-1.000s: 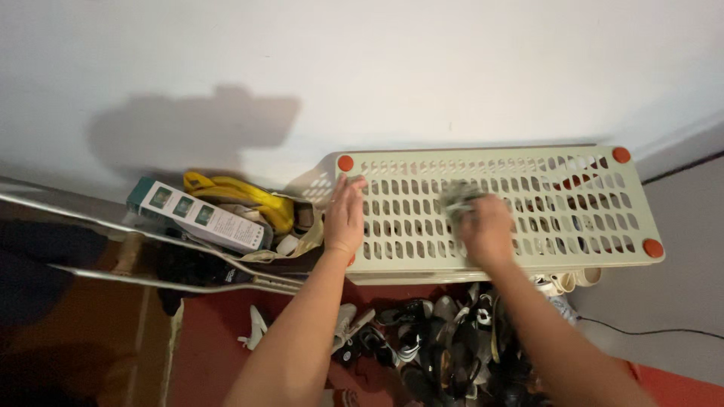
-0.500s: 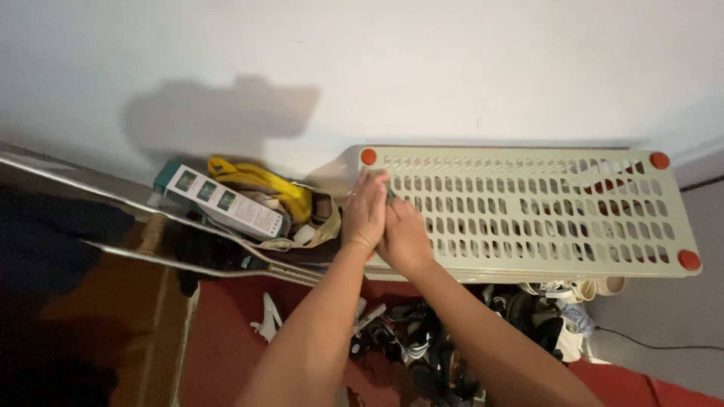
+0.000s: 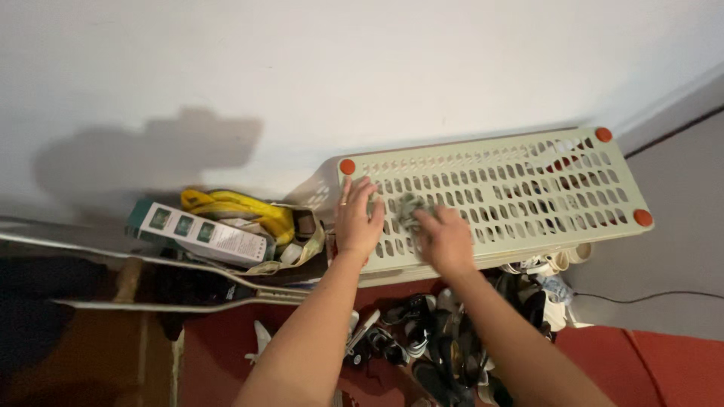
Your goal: The person wipes the surfaces of a white plastic shoe rack using a cloth. They clean the top shelf and then move to the lower shelves, wiping the slatted surfaces and edges.
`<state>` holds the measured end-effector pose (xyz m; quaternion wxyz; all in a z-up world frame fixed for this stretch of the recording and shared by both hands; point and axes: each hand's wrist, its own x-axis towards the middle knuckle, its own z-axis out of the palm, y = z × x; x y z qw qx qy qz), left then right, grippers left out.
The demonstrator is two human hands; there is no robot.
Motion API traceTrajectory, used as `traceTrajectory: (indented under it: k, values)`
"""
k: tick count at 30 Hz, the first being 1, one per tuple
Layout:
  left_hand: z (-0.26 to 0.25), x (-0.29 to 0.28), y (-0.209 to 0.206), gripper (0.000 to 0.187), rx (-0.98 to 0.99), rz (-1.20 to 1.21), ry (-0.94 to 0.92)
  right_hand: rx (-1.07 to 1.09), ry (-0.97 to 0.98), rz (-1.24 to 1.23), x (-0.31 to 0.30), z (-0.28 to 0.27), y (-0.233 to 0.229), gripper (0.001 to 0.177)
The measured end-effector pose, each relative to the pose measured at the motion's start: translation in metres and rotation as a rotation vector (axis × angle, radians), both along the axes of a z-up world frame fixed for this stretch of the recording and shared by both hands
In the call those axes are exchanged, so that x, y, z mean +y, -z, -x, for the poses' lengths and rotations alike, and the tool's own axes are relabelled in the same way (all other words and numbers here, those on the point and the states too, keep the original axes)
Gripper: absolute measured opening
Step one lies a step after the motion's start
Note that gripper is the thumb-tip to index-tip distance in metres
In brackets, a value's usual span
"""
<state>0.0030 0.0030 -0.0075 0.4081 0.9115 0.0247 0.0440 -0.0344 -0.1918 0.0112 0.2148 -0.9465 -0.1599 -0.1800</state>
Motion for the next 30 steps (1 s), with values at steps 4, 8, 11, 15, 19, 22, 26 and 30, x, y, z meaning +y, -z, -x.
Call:
traceTrajectory:
  k: [4,8,11,15,19,22,26,30]
  values:
    - [0.000,-0.001,-0.005,0.029,0.041,-0.031,0.017,0.070,0.131,0.061,-0.053,-0.011,0.015,0.039]
    - [0.000,0.000,-0.011,0.026,0.062,-0.020,0.012,0.021,0.339,0.106,-0.100,-0.015,0.029,0.033]
    - [0.002,-0.001,-0.015,0.025,0.088,-0.013,0.008,-0.010,0.519,0.112,-0.135,-0.009,0.032,0.030]
    - [0.001,0.000,-0.021,0.025,0.063,-0.056,0.025,-0.179,0.526,0.157,-0.152,-0.005,0.038,0.031]
    - [0.003,0.002,-0.027,0.026,0.118,0.006,0.005,-0.083,0.508,0.111,-0.144,-0.001,0.037,0.031]
    - [0.004,0.005,-0.027,0.027,0.126,0.034,-0.001,-0.070,0.419,0.000,-0.116,0.001,0.032,0.027]
    - [0.000,0.003,-0.017,0.029,0.074,-0.011,0.014,0.079,0.284,-0.108,-0.057,-0.003,0.022,0.019]
    - [-0.004,0.003,-0.003,0.032,0.031,-0.048,0.023,-0.008,0.112,-0.182,0.005,0.000,0.010,0.026]
